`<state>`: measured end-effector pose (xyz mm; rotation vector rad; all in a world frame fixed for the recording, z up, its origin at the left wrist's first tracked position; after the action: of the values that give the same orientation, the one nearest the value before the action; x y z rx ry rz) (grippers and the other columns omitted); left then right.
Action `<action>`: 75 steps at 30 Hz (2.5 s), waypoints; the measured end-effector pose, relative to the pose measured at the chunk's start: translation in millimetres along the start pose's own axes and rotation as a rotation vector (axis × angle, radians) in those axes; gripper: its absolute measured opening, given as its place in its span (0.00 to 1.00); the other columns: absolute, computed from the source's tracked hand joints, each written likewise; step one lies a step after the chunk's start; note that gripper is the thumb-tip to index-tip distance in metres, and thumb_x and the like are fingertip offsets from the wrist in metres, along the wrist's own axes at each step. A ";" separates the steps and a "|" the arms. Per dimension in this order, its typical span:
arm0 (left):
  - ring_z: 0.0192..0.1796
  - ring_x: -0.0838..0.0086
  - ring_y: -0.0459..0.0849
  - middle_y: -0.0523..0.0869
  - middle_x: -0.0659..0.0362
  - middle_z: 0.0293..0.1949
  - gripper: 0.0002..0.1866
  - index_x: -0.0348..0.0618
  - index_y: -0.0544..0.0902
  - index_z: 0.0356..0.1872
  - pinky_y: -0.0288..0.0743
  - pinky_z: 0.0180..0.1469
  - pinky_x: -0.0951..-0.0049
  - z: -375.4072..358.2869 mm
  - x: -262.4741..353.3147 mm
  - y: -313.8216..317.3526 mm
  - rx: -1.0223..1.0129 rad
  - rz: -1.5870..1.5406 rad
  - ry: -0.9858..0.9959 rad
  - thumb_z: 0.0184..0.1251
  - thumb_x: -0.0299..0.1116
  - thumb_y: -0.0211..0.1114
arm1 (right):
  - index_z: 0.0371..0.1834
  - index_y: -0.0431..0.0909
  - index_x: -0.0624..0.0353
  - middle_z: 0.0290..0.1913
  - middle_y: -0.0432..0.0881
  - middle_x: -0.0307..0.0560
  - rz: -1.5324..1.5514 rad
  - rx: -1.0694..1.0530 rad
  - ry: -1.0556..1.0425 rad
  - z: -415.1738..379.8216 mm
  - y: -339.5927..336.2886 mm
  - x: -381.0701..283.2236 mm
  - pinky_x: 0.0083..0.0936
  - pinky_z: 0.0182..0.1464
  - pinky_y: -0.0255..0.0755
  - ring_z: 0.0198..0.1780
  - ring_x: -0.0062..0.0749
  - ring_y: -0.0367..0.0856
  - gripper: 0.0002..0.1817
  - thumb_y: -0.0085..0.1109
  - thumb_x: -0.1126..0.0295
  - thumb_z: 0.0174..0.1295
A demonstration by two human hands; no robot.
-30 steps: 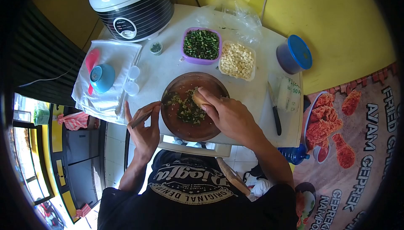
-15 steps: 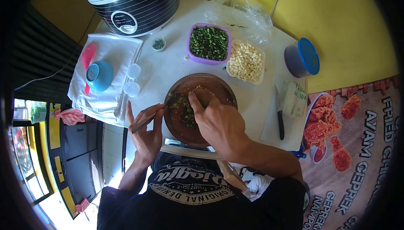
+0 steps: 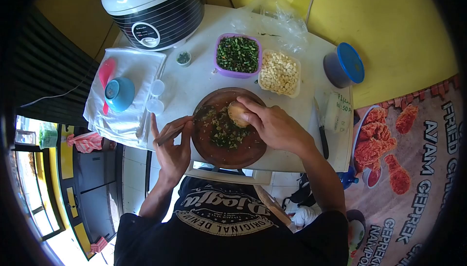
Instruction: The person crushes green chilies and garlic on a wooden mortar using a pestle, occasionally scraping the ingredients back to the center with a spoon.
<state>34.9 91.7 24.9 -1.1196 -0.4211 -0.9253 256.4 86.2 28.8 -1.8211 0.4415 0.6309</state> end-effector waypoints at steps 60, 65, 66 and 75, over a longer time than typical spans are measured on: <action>0.40 0.67 0.91 0.93 0.61 0.39 0.06 0.44 0.90 0.41 0.44 0.81 0.44 -13.7 1.6 -5.9 0.003 -0.022 -0.044 0.66 0.25 0.71 | 0.78 0.66 0.49 0.33 0.83 0.52 0.309 0.244 0.020 -24.2 4.8 12.4 0.30 0.36 0.78 0.28 0.32 0.81 0.27 0.54 0.64 0.78; 0.40 0.68 0.92 0.93 0.60 0.38 0.06 0.45 0.90 0.41 0.44 0.81 0.43 -13.8 0.0 -5.4 0.011 -0.032 -0.034 0.65 0.25 0.71 | 0.77 0.65 0.49 0.39 0.85 0.64 0.048 0.374 -0.338 -23.6 7.5 -14.1 0.47 0.40 0.79 0.36 0.61 0.85 0.28 0.56 0.61 0.76; 0.41 0.68 0.92 0.93 0.61 0.38 0.06 0.46 0.90 0.42 0.44 0.81 0.43 -13.6 0.1 -5.5 0.008 -0.029 -0.031 0.65 0.25 0.72 | 0.78 0.65 0.48 0.36 0.84 0.64 -0.047 0.300 -0.260 -21.4 11.8 -17.3 0.47 0.40 0.79 0.35 0.60 0.85 0.29 0.55 0.60 0.76; 0.43 0.69 0.92 0.94 0.60 0.39 0.06 0.45 0.91 0.40 0.43 0.81 0.42 -10.8 -1.4 -4.9 -0.012 -0.053 -0.032 0.62 0.24 0.73 | 0.74 0.67 0.50 0.35 0.86 0.61 -0.420 0.132 -0.080 0.5 23.3 -46.7 0.44 0.29 0.80 0.28 0.56 0.86 0.27 0.56 0.60 0.74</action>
<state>28.5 81.9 22.2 -1.1401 -0.4735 -0.9589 206.0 78.8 40.0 -1.6873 0.0393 0.3723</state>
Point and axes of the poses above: each hand's wrist, its own z-axis towards the middle knuckle, its own y-axis out of the palm, x = y × z, the point moved 9 cm from there along z, towards the middle knuckle
